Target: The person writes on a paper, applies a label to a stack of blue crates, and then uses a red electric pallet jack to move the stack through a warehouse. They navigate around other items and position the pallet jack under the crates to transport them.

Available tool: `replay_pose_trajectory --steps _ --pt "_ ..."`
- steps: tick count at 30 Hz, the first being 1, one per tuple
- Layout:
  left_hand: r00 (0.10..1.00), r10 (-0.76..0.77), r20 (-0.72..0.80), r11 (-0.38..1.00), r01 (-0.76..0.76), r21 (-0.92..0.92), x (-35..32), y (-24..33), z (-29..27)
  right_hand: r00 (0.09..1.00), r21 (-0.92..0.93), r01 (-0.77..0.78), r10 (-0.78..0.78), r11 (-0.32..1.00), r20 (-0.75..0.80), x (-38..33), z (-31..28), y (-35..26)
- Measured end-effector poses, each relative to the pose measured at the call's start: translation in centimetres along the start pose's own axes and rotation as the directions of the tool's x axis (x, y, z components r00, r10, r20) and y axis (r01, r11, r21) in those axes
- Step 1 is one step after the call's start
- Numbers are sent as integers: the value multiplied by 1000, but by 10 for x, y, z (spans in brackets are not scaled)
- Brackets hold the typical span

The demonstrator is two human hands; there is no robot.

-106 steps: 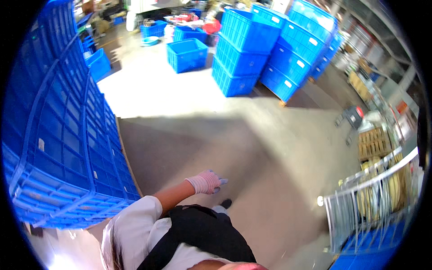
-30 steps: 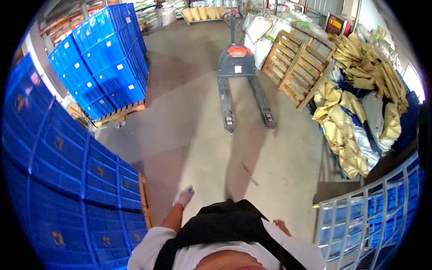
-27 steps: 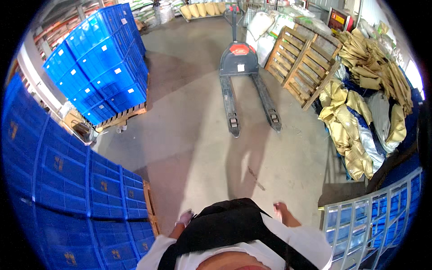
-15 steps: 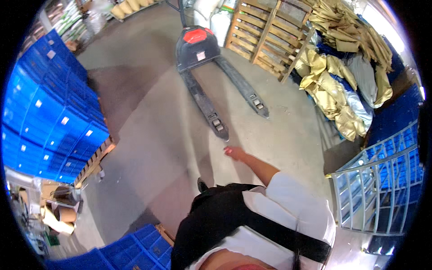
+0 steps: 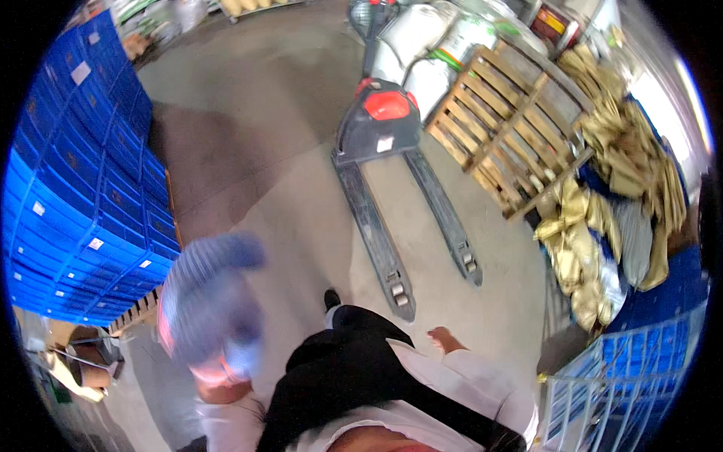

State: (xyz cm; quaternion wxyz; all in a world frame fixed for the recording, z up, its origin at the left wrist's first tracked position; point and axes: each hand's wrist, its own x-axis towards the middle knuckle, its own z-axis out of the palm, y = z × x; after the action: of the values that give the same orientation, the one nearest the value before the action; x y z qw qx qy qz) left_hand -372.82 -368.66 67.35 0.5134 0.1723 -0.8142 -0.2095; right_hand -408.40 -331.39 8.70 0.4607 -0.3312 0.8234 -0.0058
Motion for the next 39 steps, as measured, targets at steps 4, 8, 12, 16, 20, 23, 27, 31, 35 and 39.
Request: replay_pose_trajectory --steps 4,8,12,16,20,23,27,31,35,39 --pt "987 -10 163 981 -22 191 98 -17 -9 936 32 287 -273 957 -222 135 -84 -182" --pt "986 -7 169 955 -43 293 182 -93 -18 748 64 639 -601 766 -283 219 -191 -376" --pt "985 -83 153 959 38 279 230 -194 -25 784 36 606 -590 794 -193 266 -288 -545" --pt "976 219 -9 946 -210 246 263 -339 -60 795 -55 572 -570 819 -208 323 -326 -619" --pt "986 165 32 982 -167 86 376 -416 -14 961 -289 277 -258 916 103 398 -315 -520" --pt "899 438 -23 899 -438 -2 437 -497 22 998 -87 54 -50 995 50 395 -343 -531" --pt "837 545 51 838 -545 -5 483 -620 22 961 57 191 -175 980 -212 478 -372 -531" --pt "879 437 188 896 -410 -169 554 -738 122 961 489 189 -59 852 -269 536 -372 -518" --pt "770 67 634 970 -198 139 618 -832 210 914 939 179 303 293 -268 620 -513 -602" --pt "522 -183 833 969 -47 243 609 -999 271 660 778 568 416 268 -625 603 -737 -704"
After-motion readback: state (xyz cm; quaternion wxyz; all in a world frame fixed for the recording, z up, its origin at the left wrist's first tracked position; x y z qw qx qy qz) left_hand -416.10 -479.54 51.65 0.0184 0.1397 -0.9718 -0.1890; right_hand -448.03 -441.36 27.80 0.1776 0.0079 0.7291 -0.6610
